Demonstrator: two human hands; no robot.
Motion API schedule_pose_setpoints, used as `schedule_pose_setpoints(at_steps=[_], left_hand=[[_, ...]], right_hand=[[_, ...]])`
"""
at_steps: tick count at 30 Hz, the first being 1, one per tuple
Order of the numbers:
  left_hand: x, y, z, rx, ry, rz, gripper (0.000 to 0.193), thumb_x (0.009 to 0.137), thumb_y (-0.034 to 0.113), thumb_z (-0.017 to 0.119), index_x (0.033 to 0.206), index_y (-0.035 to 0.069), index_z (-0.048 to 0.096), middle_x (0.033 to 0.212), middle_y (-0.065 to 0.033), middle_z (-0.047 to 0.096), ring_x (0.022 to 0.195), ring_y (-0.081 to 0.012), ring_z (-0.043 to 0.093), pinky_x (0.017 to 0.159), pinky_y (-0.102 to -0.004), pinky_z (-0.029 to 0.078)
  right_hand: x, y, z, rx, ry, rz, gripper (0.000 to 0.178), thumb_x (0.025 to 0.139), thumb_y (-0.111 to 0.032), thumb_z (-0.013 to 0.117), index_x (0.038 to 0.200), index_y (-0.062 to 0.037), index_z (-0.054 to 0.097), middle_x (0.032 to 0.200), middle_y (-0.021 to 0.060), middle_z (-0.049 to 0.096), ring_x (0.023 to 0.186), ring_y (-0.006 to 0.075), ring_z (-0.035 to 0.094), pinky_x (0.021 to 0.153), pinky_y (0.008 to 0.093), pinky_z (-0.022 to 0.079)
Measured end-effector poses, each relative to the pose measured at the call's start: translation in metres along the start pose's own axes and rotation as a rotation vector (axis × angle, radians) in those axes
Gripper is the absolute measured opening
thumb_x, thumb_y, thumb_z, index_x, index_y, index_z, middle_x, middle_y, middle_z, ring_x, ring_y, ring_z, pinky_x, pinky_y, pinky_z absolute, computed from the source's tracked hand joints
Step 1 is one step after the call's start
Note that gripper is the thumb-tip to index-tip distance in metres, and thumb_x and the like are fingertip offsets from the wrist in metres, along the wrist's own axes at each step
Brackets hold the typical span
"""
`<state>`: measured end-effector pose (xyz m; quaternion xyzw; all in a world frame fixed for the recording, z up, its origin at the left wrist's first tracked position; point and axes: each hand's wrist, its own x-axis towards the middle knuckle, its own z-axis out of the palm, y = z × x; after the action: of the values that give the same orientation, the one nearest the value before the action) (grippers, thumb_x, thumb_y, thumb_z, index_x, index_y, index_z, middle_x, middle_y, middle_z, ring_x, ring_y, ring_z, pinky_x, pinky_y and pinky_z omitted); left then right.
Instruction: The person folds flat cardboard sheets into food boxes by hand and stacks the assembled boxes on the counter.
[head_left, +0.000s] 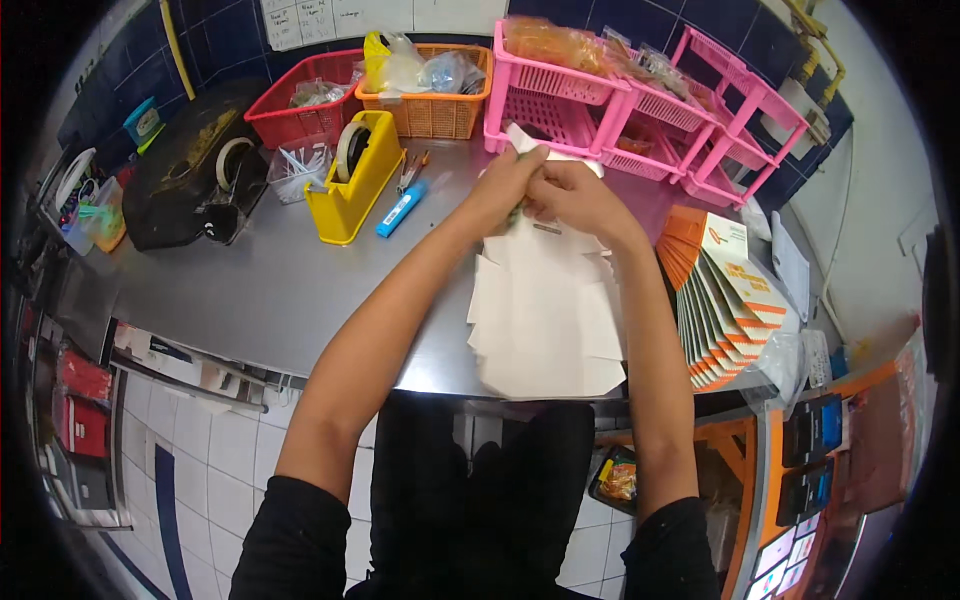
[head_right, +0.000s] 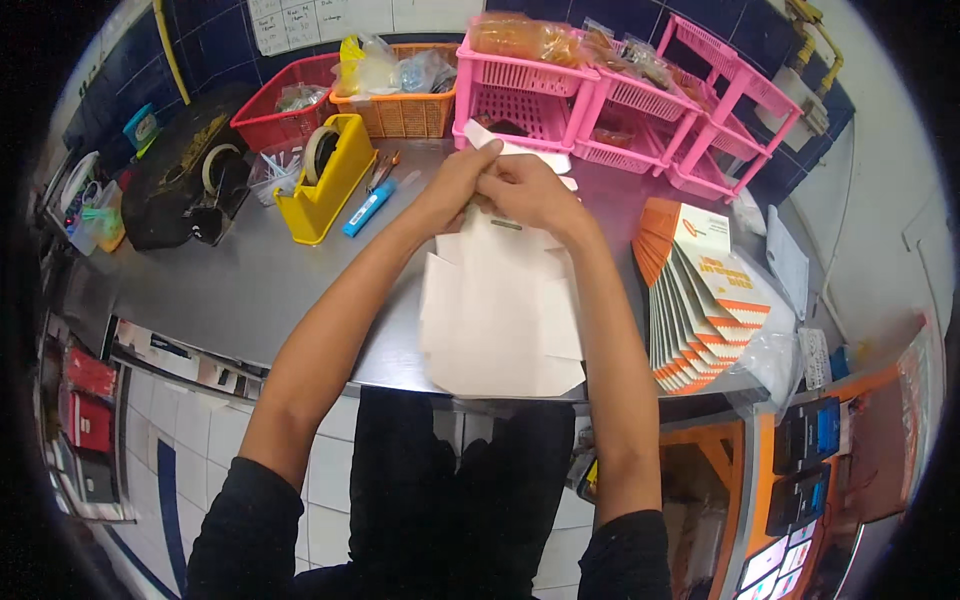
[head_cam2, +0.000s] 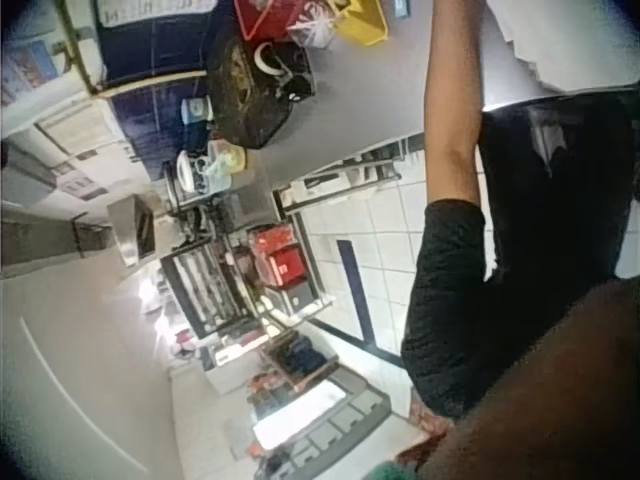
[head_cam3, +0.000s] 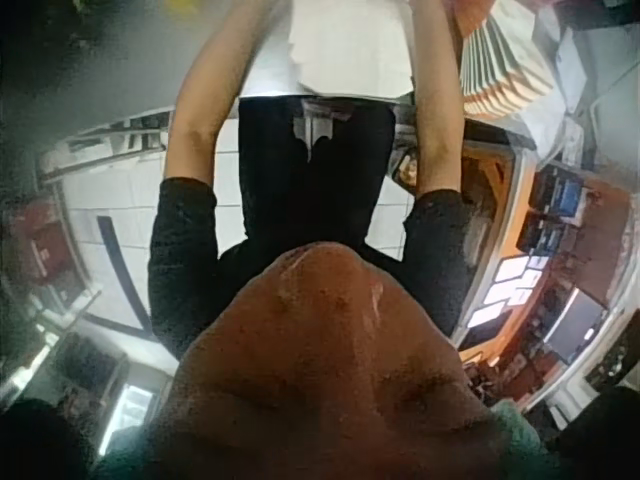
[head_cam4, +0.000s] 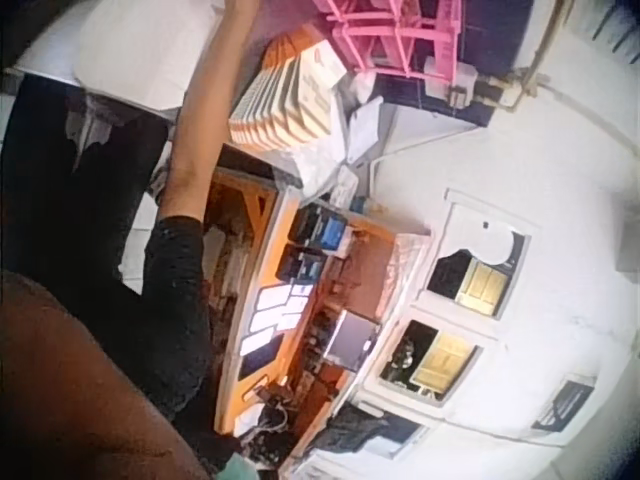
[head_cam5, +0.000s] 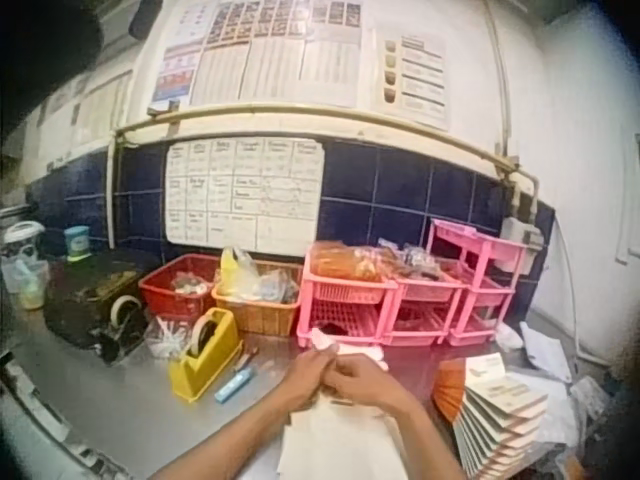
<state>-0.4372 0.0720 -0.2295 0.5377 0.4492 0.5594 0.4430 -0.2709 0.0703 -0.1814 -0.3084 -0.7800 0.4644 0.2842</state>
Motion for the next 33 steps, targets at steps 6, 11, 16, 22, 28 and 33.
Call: schedule_pose_setpoints(at_steps=[6,11,16,22,28,33], left_hand=[[-0.025,0.018,0.001,0.599,0.2,0.445,0.024,0.094,0.014,0.057,0.109,-0.005,0.062,0.096,-0.0269,0.07,0.083,-0.0434,0.069,0.072,-0.0492,0.053],[-0.038,0.031,0.014,0.729,0.127,0.402,0.022,0.092,0.006,0.056,0.11,-0.004,0.062,0.088,-0.0307,0.067,0.083,-0.0509,0.064,0.078,-0.0555,0.05],[-0.045,0.026,0.012,0.562,0.272,0.437,0.016,0.095,0.011,0.058,0.1,-0.003,0.062,0.078,-0.0233,0.067,0.07,-0.0333,0.068,0.065,-0.0413,0.05],[-0.036,0.023,0.008,0.185,0.329,0.304,0.017,0.097,0.017,0.064,0.093,0.0,0.067,0.078,-0.0024,0.066,0.074,-0.0079,0.057,0.064,-0.0262,0.046],[-0.04,0.036,-0.005,-0.232,0.274,0.082,0.013,0.093,0.017,0.071,0.088,0.005,0.07,0.08,-0.0021,0.069,0.069,-0.0095,0.062,0.062,-0.0251,0.049],[-0.047,0.043,0.001,-0.386,0.278,0.033,0.015,0.089,0.015,0.076,0.085,0.002,0.068,0.08,-0.0059,0.068,0.066,-0.0107,0.062,0.059,-0.0256,0.049]], right_hand=[[0.011,-0.031,-0.001,-0.331,0.357,-0.046,0.034,0.092,-0.031,0.068,0.098,0.0023,0.071,0.076,0.0077,0.069,0.068,0.014,0.065,0.066,0.0299,0.052],[0.018,-0.009,0.005,-0.57,0.679,-0.138,0.043,0.085,-0.039,0.069,0.091,0.0031,0.073,0.074,0.0143,0.071,0.068,0.0222,0.069,0.066,0.0361,0.053],[0.017,0.012,-0.008,-0.194,0.706,-0.139,0.024,0.088,-0.012,0.068,0.102,0.006,0.073,0.085,0.0165,0.075,0.078,0.021,0.074,0.072,0.0312,0.059],[-0.001,0.0,-0.01,0.512,0.535,0.029,0.025,0.094,-0.008,0.068,0.114,0.0083,0.067,0.105,0.0144,0.073,0.087,0.0171,0.073,0.077,0.0255,0.062],[-0.008,-0.01,-0.003,0.546,0.445,0.102,0.02,0.093,-0.007,0.07,0.109,0.0054,0.069,0.101,0.013,0.073,0.088,0.0165,0.072,0.078,0.0244,0.062],[-0.005,-0.01,0.012,0.566,0.382,0.035,0.023,0.093,-0.006,0.07,0.112,0.0059,0.067,0.104,0.0131,0.072,0.091,0.0174,0.072,0.083,0.0254,0.062]])
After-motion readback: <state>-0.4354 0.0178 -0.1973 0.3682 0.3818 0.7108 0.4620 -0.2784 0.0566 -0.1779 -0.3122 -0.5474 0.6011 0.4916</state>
